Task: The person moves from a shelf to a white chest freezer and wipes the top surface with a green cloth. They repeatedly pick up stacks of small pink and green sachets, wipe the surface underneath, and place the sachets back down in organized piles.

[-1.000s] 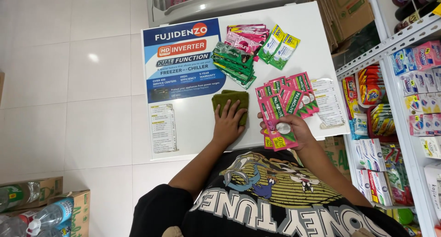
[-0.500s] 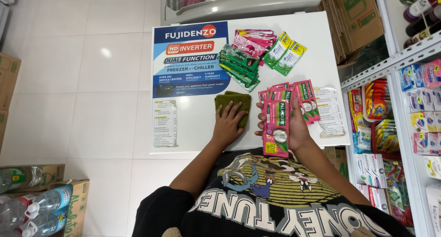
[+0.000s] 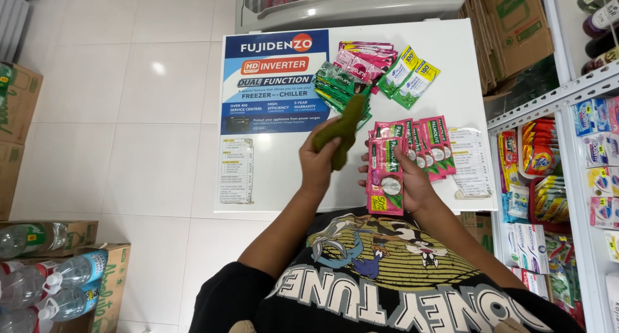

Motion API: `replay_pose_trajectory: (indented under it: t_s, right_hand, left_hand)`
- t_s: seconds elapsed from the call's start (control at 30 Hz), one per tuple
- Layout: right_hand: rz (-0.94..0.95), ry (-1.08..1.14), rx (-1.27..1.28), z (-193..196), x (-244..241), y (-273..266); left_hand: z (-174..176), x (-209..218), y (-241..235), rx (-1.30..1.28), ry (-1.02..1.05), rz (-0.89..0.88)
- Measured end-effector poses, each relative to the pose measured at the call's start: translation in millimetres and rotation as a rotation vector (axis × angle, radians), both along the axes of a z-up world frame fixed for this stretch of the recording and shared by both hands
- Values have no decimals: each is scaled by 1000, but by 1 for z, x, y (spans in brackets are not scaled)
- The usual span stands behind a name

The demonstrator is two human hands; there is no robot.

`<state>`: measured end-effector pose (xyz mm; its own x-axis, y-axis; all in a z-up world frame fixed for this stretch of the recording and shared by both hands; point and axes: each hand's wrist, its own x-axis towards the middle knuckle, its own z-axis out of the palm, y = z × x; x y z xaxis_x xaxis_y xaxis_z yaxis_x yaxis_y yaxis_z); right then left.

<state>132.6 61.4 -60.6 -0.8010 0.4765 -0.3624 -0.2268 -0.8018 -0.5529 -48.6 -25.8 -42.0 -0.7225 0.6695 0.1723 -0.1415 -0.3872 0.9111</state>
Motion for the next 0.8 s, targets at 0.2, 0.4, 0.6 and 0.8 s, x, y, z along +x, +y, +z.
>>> replay_pose_trajectory:
  t_s: [0.2,0.4,0.6,0.8]
  right_hand:
    - [-82,-3,-80,-12,-5,14]
    - [-188,-78,30,26,-8,7]
    - [-295,-160,144,51,-9,1]
    - [-368,-94,141,36,-2,6]
  left_hand:
    - [45,41,11,-27,1024,-281]
    - [15,67,23,-139,1336,-67]
    - [16,38,52,-284,1008,-97]
    - [49,11,64,-155,1026,170]
